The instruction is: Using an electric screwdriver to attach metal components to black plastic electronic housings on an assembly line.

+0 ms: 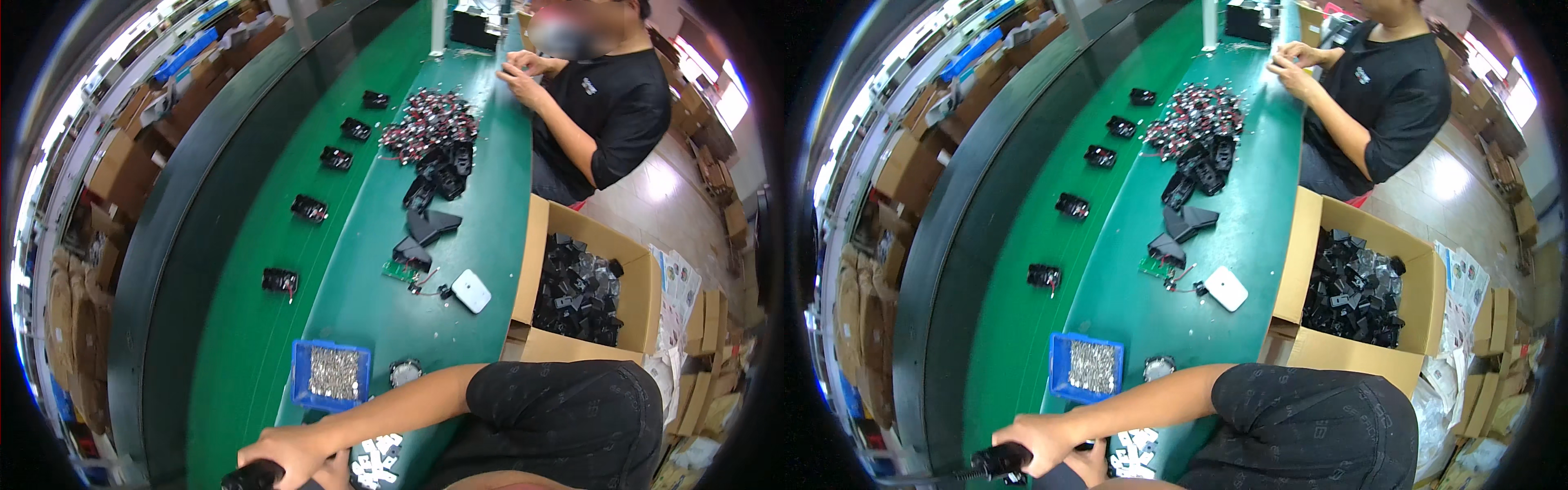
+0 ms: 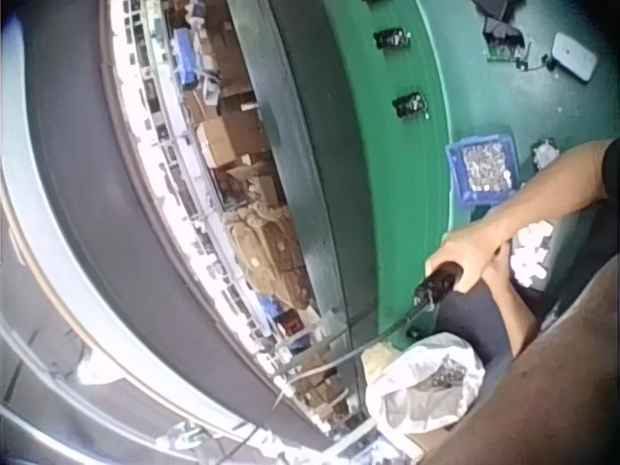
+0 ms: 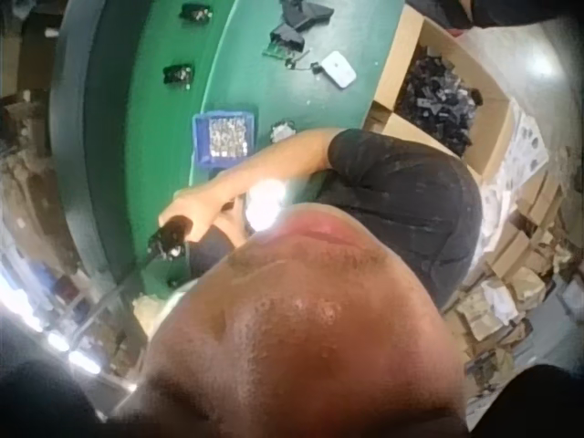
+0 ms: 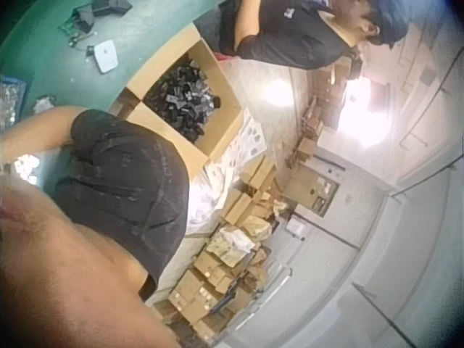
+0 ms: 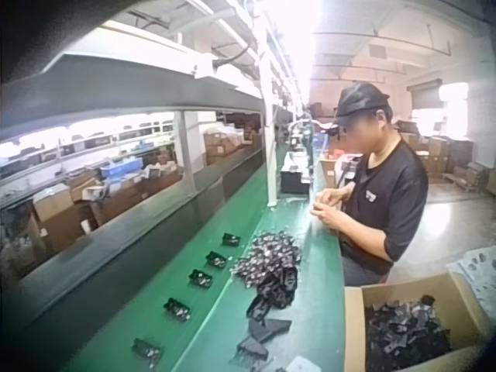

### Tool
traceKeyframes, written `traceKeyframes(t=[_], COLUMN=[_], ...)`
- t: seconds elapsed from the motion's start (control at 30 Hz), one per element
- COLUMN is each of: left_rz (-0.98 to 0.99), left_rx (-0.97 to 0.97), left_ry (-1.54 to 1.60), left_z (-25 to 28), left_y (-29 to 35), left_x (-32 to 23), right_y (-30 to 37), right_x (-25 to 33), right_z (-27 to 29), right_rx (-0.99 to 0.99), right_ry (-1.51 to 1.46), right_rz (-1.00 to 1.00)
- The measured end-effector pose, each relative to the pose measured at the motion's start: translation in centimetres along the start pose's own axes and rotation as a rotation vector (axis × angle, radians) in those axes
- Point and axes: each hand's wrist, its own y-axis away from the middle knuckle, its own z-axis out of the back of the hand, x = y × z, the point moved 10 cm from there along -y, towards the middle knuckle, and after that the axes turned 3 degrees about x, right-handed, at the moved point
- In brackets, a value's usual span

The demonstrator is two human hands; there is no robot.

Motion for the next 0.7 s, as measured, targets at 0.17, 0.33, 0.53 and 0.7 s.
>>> traceKeyframes(t=[0.17,0.33,0.53,0.7], left_rz=[0.1,0.058,0.195,0.019], left_rx=[0.216,0.24,0.124,0.218], left_ry=[0.236,0.242,0.508,0.296], left_z=[-1.4,-2.0,-1.9,-1.6], left_y=[-2.0,-2.0,-0.7,-3.0], left_x=[-3.5,-2.4,1.0,-1.3], right_y=[0.1,0.1,-0.3,0.2], right_x=[-0.4,-0.9,-1.1,-2.7], right_z=[1.1,1.8,0.0,1.3], right_rx=[0.053,-0.003,0.052,0.004], right_ry=[0.037,0.084,0.188,0.082], right_rz=[-0.129,-0.113,-0.112,-0.241])
